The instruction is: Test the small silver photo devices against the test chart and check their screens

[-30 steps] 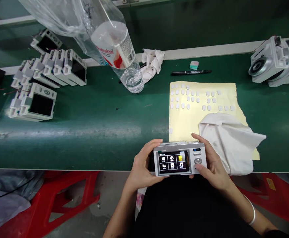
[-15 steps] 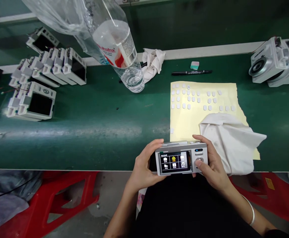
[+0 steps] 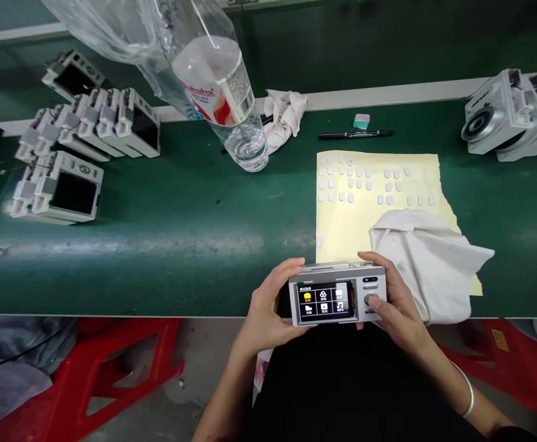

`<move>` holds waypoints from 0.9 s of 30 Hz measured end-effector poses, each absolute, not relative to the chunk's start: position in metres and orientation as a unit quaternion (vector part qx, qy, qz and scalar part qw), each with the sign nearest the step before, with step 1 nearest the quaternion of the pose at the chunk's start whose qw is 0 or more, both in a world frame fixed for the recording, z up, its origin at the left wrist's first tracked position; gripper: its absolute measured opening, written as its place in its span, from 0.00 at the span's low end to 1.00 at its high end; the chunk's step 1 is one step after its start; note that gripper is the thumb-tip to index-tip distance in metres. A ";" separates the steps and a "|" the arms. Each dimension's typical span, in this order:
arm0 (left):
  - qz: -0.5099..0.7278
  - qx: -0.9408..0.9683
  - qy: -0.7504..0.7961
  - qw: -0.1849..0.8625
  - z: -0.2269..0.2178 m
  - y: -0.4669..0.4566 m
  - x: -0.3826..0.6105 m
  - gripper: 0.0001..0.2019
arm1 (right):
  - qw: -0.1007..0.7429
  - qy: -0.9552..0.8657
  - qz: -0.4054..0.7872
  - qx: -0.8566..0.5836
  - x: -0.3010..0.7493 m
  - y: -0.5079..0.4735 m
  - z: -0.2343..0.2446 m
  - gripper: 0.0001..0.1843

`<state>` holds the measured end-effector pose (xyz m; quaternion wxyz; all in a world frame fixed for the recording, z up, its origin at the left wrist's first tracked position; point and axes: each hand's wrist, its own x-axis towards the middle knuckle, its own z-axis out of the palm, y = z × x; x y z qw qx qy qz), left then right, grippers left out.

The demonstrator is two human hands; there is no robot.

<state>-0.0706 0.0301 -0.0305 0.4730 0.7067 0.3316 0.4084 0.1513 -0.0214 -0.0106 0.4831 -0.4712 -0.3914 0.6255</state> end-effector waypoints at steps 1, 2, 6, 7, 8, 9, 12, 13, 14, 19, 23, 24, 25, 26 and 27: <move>0.408 0.708 0.330 0.472 -0.031 0.030 -0.071 0.37 | 0.486 -0.392 0.628 -0.465 0.152 -0.022 -0.012 0.24; 0.410 0.709 0.329 0.471 -0.031 0.030 -0.071 0.38 | 0.489 -0.395 0.628 -0.459 0.153 -0.022 -0.013 0.24; 0.408 0.708 0.329 0.474 -0.030 0.031 -0.071 0.38 | 0.498 -0.398 0.629 -0.445 0.151 -0.021 -0.014 0.24; 0.406 0.709 0.328 0.475 -0.030 0.031 -0.070 0.38 | 0.501 -0.395 0.629 -0.444 0.151 -0.020 -0.013 0.24; 0.403 0.709 0.329 0.476 -0.030 0.031 -0.070 0.38 | 0.504 -0.391 0.630 -0.443 0.150 -0.020 -0.013 0.24; 0.401 0.710 0.329 0.477 -0.030 0.031 -0.070 0.38 | 0.507 -0.386 0.631 -0.442 0.150 -0.019 -0.013 0.24; 0.402 0.710 0.326 0.478 -0.030 0.031 -0.071 0.39 | 0.507 -0.369 0.638 -0.446 0.150 -0.019 -0.013 0.24; 0.403 0.710 0.324 0.479 -0.030 0.031 -0.071 0.39 | 0.505 -0.365 0.641 -0.449 0.151 -0.019 -0.013 0.24; 0.404 0.709 0.323 0.479 -0.030 0.031 -0.071 0.39 | 0.502 -0.362 0.643 -0.451 0.151 -0.020 -0.013 0.25; 0.398 0.711 0.323 0.482 -0.029 0.031 -0.071 0.39 | 0.502 -0.363 0.636 -0.461 0.151 -0.019 -0.013 0.28; 0.396 0.716 0.318 0.480 -0.029 0.030 -0.071 0.39 | 0.501 -0.372 0.622 -0.473 0.151 -0.018 -0.012 0.28; 0.395 0.717 0.317 0.478 -0.029 0.030 -0.071 0.38 | 0.502 -0.374 0.620 -0.473 0.151 -0.018 -0.011 0.27; 0.394 0.718 0.319 0.478 -0.029 0.030 -0.071 0.38 | 0.503 -0.376 0.619 -0.472 0.151 -0.018 -0.011 0.27; 0.391 0.718 0.322 0.477 -0.028 0.030 -0.071 0.38 | 0.503 -0.377 0.618 -0.471 0.151 -0.018 -0.011 0.26; 0.389 0.718 0.325 0.477 -0.028 0.030 -0.071 0.38 | 0.503 -0.378 0.619 -0.471 0.151 -0.019 -0.010 0.26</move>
